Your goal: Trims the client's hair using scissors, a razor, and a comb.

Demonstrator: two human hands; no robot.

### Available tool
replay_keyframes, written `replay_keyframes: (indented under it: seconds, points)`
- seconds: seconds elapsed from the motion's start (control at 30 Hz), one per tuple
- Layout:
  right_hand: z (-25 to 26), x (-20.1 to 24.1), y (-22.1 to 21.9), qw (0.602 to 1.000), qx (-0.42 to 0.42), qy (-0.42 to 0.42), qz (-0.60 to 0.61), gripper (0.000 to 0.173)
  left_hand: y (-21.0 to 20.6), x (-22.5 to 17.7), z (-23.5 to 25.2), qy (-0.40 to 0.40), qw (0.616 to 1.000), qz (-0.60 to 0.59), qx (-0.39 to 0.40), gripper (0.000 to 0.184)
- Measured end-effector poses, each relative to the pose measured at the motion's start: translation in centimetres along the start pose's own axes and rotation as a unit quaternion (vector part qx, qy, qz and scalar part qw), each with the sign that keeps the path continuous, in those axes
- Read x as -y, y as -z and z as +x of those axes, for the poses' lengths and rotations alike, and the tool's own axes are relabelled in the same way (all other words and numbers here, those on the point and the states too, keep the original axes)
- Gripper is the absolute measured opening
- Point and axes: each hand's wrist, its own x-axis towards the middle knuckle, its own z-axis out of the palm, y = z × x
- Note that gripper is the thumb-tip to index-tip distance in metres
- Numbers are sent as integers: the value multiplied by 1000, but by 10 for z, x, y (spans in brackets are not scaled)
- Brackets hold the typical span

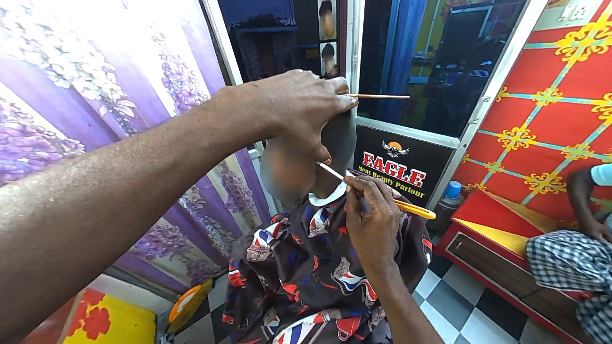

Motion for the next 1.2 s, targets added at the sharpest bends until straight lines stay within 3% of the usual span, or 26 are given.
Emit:
replay_keyframes:
  seconds: [0.2, 0.4, 1.2]
  points:
    - [7, 5, 9, 1000, -10, 26, -4, 18, 3, 1, -1, -4, 1000, -15, 3, 103]
    - [20, 13, 18, 995, 18, 79, -52, 21, 17, 0, -8, 21, 995, -78, 59, 106]
    - [23, 15, 18, 989, 51, 90, -102, 21, 5, 3, -10, -9, 998, -53, 20, 102]
